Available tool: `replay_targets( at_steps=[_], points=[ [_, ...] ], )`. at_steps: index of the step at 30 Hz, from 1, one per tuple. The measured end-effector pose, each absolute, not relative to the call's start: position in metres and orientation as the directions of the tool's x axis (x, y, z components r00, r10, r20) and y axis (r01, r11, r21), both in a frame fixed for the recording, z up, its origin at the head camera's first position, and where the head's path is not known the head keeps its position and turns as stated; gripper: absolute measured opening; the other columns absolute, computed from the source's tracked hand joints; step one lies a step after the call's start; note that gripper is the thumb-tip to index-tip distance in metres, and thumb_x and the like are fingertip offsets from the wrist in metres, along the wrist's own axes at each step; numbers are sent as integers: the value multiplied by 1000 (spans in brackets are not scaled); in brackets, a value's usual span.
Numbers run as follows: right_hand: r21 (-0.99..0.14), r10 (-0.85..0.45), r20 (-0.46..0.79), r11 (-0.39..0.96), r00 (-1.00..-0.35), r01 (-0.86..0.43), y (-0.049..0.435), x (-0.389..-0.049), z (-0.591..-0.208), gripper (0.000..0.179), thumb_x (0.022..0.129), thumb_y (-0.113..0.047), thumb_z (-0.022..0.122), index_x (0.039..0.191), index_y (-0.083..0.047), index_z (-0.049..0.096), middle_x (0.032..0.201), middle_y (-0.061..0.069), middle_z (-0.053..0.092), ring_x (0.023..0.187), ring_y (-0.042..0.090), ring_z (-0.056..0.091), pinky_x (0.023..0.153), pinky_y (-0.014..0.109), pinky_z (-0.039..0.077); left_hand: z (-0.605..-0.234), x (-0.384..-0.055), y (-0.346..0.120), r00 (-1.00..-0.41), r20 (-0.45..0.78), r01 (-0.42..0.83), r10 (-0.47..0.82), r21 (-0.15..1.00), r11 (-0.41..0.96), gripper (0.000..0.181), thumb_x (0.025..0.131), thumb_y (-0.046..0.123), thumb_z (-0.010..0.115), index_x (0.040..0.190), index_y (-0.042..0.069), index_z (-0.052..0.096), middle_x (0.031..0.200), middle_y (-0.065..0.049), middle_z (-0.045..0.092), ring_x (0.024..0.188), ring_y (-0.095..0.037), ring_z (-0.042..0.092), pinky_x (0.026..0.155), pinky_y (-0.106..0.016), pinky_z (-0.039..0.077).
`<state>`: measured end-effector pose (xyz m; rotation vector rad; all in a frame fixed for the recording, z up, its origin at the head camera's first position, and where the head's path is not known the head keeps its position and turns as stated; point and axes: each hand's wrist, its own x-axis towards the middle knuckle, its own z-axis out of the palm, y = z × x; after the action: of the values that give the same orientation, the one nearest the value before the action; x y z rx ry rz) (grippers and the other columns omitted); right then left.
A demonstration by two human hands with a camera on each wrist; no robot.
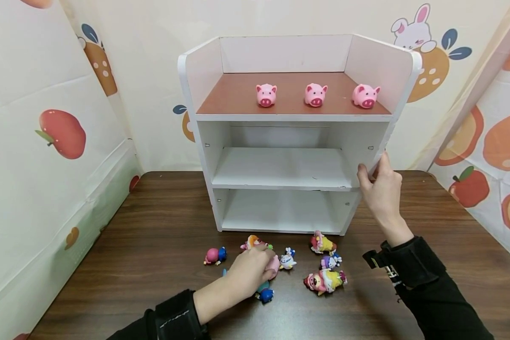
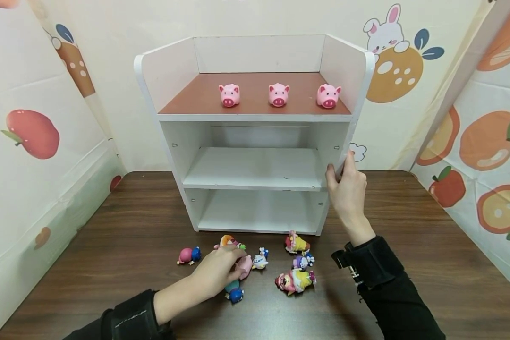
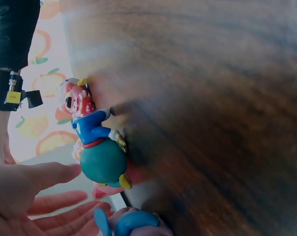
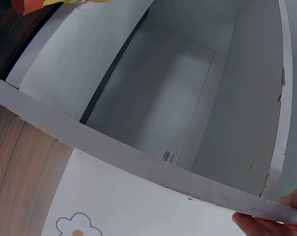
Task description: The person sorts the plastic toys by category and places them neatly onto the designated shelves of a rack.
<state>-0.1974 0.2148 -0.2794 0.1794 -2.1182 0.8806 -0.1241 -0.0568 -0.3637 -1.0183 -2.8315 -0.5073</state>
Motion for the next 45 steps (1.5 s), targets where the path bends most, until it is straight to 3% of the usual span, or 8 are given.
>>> replay_targets(
  at_steps=[5, 13, 23, 32, 37, 45],
  points=[
    [-525, 165, 738, 750, -655, -403, 215, -198, -279, 32, 84, -2, 51, 114, 8, 46, 98, 28, 59, 82, 40, 60, 63, 40, 47, -367, -124, -56, -702, 235, 712, 673, 208, 670, 9, 73, 10, 68, 80, 10, 62, 77, 2, 52, 65, -6, 49, 48, -17, 40],
    [-524, 165, 735, 755, -657, -396, 215, -197, -279, 32, 84, -2, 51, 114, 8, 46, 99, 29, 59, 82, 41, 59, 63, 41, 48, -371, -126, -53, -675, 213, 738, 707, 165, 655, 8, 73, 8, 68, 74, 12, 60, 73, 4, 48, 62, -3, 45, 47, -14, 38],
    [-521, 162, 734, 757, -659, -394, 215, -196, -279, 32, 84, -2, 51, 114, 8, 45, 99, 28, 59, 82, 41, 59, 62, 42, 48, -370, -127, -48, -686, 191, 728, 703, 184, 660, 15, 71, 5, 68, 67, 13, 56, 72, 3, 45, 56, -4, 42, 46, -13, 36],
    [-519, 158, 734, 758, -660, -395, 215, -197, -280, 31, 85, -2, 51, 113, 9, 45, 97, 29, 59, 80, 41, 60, 62, 43, 48, -371, -126, -45, -710, 195, 704, 676, 218, 676, 22, 63, 3, 71, 61, 13, 51, 69, 3, 40, 54, -4, 39, 46, -12, 32],
    [-523, 161, 730, 757, -664, -393, 214, -196, -279, 32, 85, -3, 51, 114, 8, 45, 98, 29, 59, 81, 42, 59, 62, 44, 48, -366, -126, -48, -712, 194, 701, 675, 254, 667, 15, 61, 5, 70, 68, 10, 58, 72, 2, 42, 59, -5, 40, 46, -13, 32],
    [-523, 158, 726, 758, -669, -388, 215, -195, -278, 32, 85, -3, 51, 114, 9, 44, 99, 30, 58, 82, 43, 59, 63, 46, 48, -345, -121, -57, -730, 222, 681, 646, 303, 666, 20, 59, 4, 68, 78, 8, 63, 76, 0, 46, 64, -8, 43, 47, -14, 35]
  ],
)
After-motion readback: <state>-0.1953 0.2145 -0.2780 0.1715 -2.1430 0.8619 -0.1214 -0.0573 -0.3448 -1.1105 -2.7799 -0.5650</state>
